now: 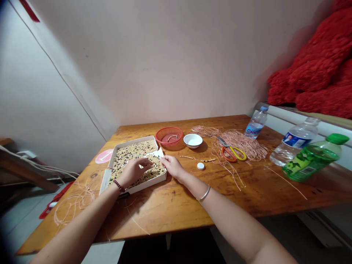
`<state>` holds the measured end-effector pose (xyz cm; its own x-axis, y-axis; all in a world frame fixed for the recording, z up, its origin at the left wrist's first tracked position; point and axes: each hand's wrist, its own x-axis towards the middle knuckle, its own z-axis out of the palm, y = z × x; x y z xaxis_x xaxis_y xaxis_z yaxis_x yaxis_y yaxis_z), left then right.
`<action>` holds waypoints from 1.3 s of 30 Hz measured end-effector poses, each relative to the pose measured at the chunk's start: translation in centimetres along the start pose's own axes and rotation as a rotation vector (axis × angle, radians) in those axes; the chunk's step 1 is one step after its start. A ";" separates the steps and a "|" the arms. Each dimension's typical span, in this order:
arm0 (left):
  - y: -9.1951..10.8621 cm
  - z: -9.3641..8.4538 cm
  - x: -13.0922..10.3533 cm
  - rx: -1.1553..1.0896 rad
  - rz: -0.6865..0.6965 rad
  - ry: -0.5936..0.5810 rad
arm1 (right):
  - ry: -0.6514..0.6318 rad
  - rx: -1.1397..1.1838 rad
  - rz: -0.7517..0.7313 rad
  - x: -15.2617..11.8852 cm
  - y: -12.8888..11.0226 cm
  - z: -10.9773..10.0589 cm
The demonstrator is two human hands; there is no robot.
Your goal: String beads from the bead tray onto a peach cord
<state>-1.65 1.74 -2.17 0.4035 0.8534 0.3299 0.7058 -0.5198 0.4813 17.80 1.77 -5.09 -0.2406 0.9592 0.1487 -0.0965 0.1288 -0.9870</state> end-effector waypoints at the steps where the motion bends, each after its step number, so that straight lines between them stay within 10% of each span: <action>1: 0.0 0.0 0.0 0.007 0.000 0.005 | -0.008 -0.030 -0.017 -0.1 0.0 0.0; 18: 1.4 -0.5 -0.3 0.416 0.014 -0.058 | 0.042 -0.621 -0.155 -1.5 -0.1 0.3; 39: 1.7 -0.3 -0.6 0.464 0.077 -0.088 | 0.110 -0.745 -0.198 -2.4 -0.6 1.0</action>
<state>-0.81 0.33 -1.31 0.4981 0.8237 0.2709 0.8495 -0.5262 0.0383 17.45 -0.92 -4.79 -0.1852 0.9152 0.3580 0.5563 0.3979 -0.7295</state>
